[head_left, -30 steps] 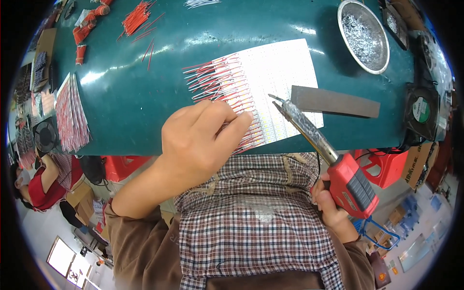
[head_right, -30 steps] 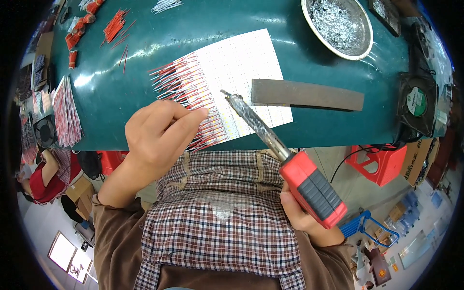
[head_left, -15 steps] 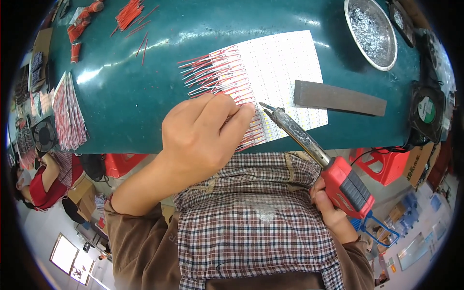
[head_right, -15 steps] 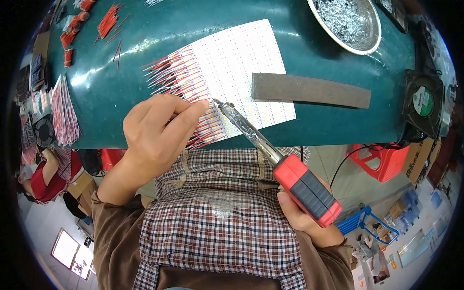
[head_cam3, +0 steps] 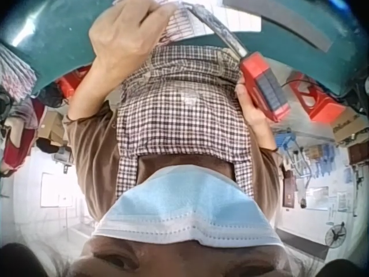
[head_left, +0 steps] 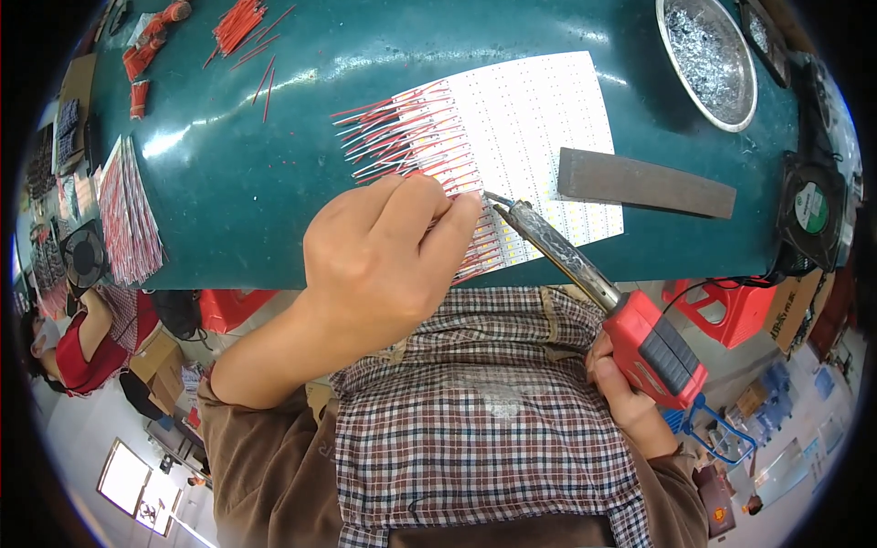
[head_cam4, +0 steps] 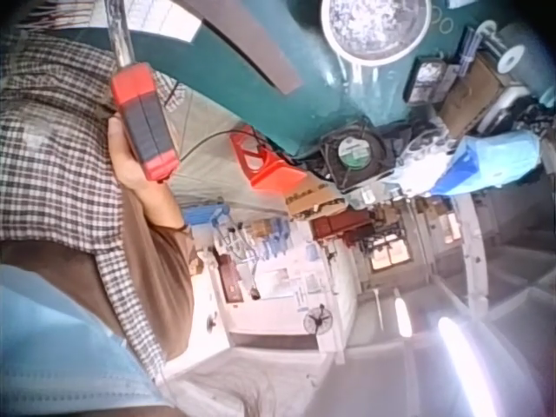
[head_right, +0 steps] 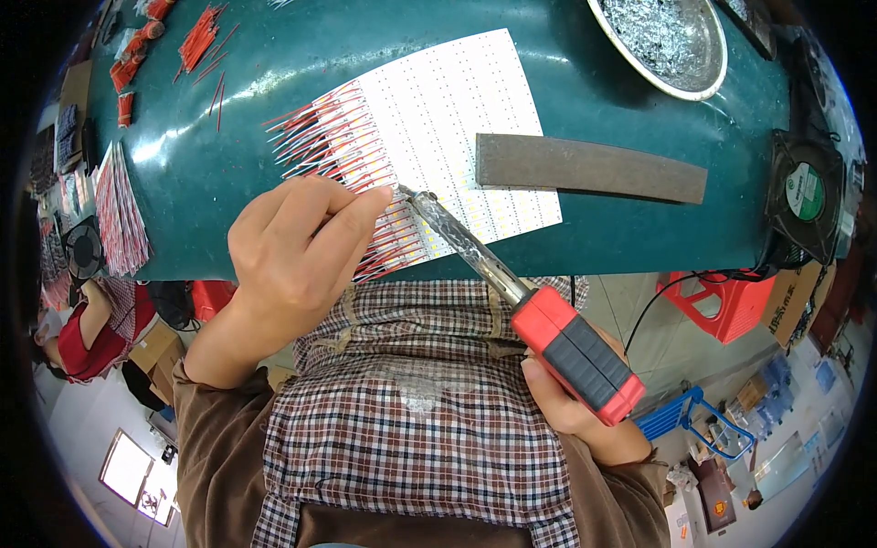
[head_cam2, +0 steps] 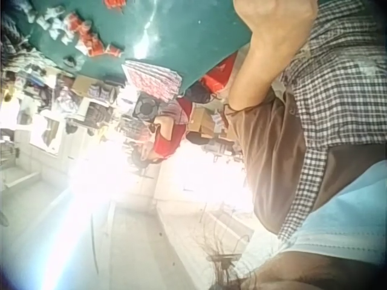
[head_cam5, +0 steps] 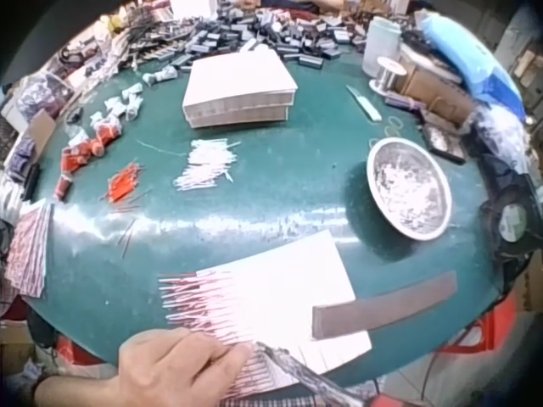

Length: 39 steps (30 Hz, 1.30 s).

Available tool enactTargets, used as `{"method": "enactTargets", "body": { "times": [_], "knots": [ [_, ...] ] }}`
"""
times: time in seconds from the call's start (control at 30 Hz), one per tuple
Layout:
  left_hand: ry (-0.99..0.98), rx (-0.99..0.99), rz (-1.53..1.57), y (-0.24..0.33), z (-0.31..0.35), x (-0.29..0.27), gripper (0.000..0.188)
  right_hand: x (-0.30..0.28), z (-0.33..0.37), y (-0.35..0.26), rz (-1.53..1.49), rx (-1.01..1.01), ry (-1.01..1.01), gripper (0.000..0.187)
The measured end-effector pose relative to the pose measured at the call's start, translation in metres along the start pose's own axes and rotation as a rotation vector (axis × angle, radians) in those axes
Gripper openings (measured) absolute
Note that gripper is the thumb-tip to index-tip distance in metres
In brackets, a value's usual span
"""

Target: The person solders wires onto an LED circuit board by picking up wires by hand, placing them onto the board contacts, and soldering them using a soldering iron.

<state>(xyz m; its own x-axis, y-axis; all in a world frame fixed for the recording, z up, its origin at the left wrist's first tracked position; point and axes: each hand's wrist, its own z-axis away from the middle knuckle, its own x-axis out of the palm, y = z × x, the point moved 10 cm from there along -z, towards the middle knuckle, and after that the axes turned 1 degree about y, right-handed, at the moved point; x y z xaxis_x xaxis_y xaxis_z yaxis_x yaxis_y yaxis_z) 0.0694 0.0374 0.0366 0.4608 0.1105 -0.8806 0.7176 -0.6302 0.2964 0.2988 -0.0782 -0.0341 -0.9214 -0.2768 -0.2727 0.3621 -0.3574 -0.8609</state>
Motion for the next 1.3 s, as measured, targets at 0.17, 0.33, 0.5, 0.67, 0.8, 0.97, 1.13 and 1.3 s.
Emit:
{"method": "enactTargets", "body": {
  "times": [0.17, 0.33, 0.5, 0.67, 0.8, 0.97, 1.13, 1.3],
  "knots": [
    [-0.007, -0.006, -0.004, 0.0, 0.0, 0.0, 0.03, -0.003, 0.002, -0.002, -0.016, -0.02, 0.003, 0.021],
    [-0.01, -0.003, -0.008, 0.0, 0.0, 0.0, 0.03, -0.005, 0.001, -0.005, -0.054, -0.021, -0.015, 0.017],
    [0.011, 0.002, 0.0, -0.001, 0.0, 0.0, 0.029, -0.002, 0.003, -0.01, -0.069, -0.066, -0.011, 0.023],
    [0.037, -0.009, 0.022, -0.001, 0.001, -0.002, 0.029, -0.001, 0.004, -0.009, -0.051, 0.007, -0.049, 0.026],
    [0.008, -0.004, 0.033, 0.002, 0.002, -0.004, 0.028, -0.002, 0.009, -0.003, -0.056, 0.05, -0.041, 0.031],
    [0.016, -0.002, 0.05, -0.001, 0.004, -0.002, 0.03, -0.005, 0.007, -0.002, -0.074, 0.058, -0.046, 0.023],
    [0.013, -0.009, 0.066, 0.0, 0.003, -0.002, 0.031, -0.009, 0.008, 0.0, -0.042, 0.043, -0.009, 0.019],
    [0.016, -0.016, 0.129, 0.0, 0.005, -0.001, 0.032, -0.009, 0.008, -0.001, -0.016, 0.022, -0.017, 0.018]
  ]
}}
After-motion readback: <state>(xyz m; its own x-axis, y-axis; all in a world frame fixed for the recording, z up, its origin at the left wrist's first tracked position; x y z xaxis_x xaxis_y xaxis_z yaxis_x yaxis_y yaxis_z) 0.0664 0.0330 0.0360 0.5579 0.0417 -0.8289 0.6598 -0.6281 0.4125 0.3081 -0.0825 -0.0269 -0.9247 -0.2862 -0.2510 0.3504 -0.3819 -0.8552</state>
